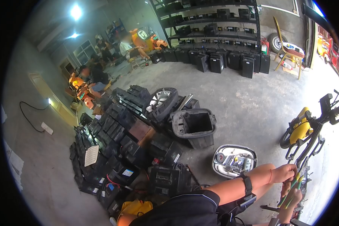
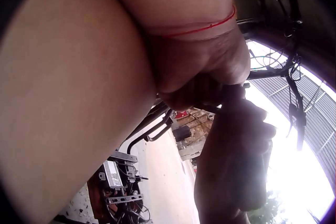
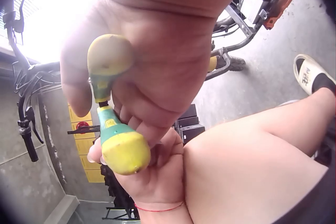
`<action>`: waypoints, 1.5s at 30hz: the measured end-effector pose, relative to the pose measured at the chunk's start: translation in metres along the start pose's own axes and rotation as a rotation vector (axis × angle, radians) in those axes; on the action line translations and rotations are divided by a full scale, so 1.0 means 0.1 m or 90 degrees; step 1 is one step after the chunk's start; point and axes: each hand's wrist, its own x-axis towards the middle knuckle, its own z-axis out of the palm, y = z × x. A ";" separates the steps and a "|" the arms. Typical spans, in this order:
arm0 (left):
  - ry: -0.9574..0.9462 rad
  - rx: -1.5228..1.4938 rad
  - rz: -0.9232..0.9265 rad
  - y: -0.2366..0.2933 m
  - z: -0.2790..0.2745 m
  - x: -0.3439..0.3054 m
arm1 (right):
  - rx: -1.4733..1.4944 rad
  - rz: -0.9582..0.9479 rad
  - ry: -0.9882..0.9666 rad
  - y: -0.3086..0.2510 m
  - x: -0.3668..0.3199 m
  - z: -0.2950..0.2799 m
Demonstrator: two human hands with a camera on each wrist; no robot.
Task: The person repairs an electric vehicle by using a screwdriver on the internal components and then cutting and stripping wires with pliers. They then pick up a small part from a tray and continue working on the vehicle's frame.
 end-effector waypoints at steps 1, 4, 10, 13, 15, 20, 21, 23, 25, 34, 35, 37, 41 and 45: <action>0.014 -0.027 0.021 0.01 0.02 0.00 | -0.001 0.001 0.001 -0.02 -0.01 0.04; 0.028 -0.011 0.009 0.05 0.03 -0.01 | 0.002 -0.029 0.021 -0.04 0.00 0.12; 0.019 -0.023 -0.016 0.04 0.04 0.05 | 0.035 -0.029 0.038 -0.02 0.03 0.14; 0.038 0.008 -0.047 0.13 0.07 0.01 | 0.038 -0.029 0.039 -0.03 -0.01 0.11; 0.035 -0.005 -0.054 0.18 0.06 -0.01 | 0.021 -0.029 0.090 0.00 0.00 0.08; 0.047 -0.034 -0.036 0.27 0.11 -0.06 | 0.015 -0.028 0.069 -0.06 0.03 0.05; 0.051 -0.050 -0.029 0.33 0.13 -0.09 | 0.026 -0.013 0.085 -0.07 0.02 0.05; 0.055 -0.078 -0.024 0.33 0.16 -0.09 | 0.030 -0.019 0.117 -0.06 0.01 0.03; 0.042 -0.081 -0.028 0.29 0.16 -0.05 | 0.033 -0.024 0.172 -0.05 0.01 -0.02; 0.011 -0.028 -0.058 0.29 0.13 -0.02 | -0.014 -0.020 -0.082 -0.23 -0.03 0.10; 0.004 -0.024 -0.056 0.28 0.13 -0.02 | 0.023 -0.027 -0.064 -0.28 -0.05 0.27; 0.002 -0.037 -0.049 0.26 0.14 -0.02 | 0.027 -0.031 -0.055 -0.31 -0.06 0.40; 0.000 -0.067 -0.033 0.10 0.14 0.03 | 0.043 -0.030 -0.057 -0.30 -0.05 0.32; 0.013 -0.079 -0.027 0.04 0.16 0.06 | 0.030 -0.022 -0.093 -0.36 -0.05 0.34</action>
